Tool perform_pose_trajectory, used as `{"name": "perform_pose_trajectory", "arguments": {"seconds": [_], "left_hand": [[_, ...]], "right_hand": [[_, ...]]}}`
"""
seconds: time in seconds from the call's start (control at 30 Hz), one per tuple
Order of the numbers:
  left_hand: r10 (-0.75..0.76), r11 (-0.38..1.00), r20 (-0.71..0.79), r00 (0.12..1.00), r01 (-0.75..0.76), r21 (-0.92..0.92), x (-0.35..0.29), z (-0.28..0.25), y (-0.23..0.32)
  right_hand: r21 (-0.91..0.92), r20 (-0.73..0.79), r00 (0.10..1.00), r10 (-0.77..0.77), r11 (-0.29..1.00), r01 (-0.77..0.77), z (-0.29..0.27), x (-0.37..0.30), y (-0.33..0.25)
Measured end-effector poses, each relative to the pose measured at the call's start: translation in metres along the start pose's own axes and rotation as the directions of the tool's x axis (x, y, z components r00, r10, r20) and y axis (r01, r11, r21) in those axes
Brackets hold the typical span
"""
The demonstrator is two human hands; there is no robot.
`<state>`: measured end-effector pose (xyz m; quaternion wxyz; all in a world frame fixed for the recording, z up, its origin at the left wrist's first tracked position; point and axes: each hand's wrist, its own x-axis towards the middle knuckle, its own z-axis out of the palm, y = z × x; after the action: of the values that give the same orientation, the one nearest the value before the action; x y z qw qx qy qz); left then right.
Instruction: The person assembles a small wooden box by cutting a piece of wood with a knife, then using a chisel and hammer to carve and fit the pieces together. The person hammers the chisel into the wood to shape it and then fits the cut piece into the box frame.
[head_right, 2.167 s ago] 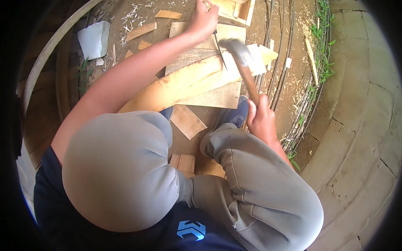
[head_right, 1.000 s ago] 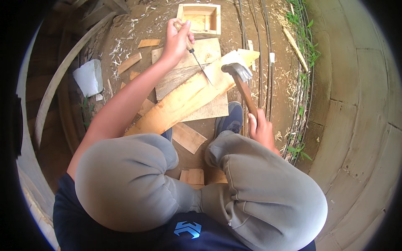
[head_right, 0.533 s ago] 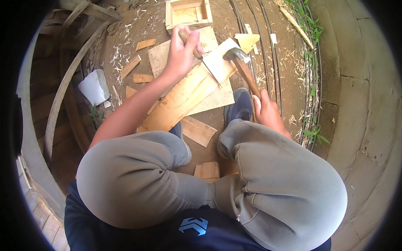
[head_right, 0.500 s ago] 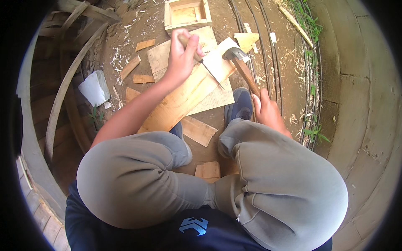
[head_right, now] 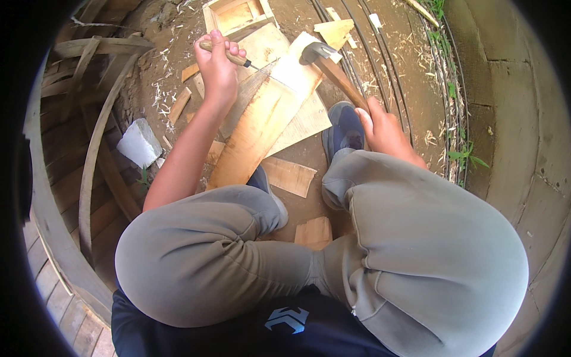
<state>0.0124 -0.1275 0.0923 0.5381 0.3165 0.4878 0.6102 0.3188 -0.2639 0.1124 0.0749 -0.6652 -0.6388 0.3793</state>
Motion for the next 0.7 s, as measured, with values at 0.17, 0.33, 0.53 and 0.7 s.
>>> {"name": "perform_pose_trajectory", "arguments": {"seconds": [0.17, 0.33, 0.53, 0.7], "left_hand": [[-0.003, 1.0, -0.007, 1.0, 0.003, 0.005, -0.003, -0.002, -0.008], [-0.011, 1.0, -0.025, 1.0, 0.011, -0.009, -0.005, -0.004, -0.008], [0.012, 0.999, -0.027, 1.0, -0.013, -0.036, -0.01, -0.006, -0.01], [0.034, 0.998, -0.017, 0.999, -0.034, -0.054, -0.01, -0.003, -0.01]], "right_hand": [[0.026, 0.003, 1.0, 0.005, 1.0, -0.005, -0.001, -0.001, -0.001], [0.018, -0.007, 1.0, -0.023, 1.0, 0.024, -0.001, 0.001, 0.003], [0.01, 0.013, 1.0, -0.015, 1.0, 0.015, -0.004, 0.001, 0.002], [0.043, 0.001, 1.0, -0.01, 0.999, 0.01, -0.002, 0.0, 0.003]]}}
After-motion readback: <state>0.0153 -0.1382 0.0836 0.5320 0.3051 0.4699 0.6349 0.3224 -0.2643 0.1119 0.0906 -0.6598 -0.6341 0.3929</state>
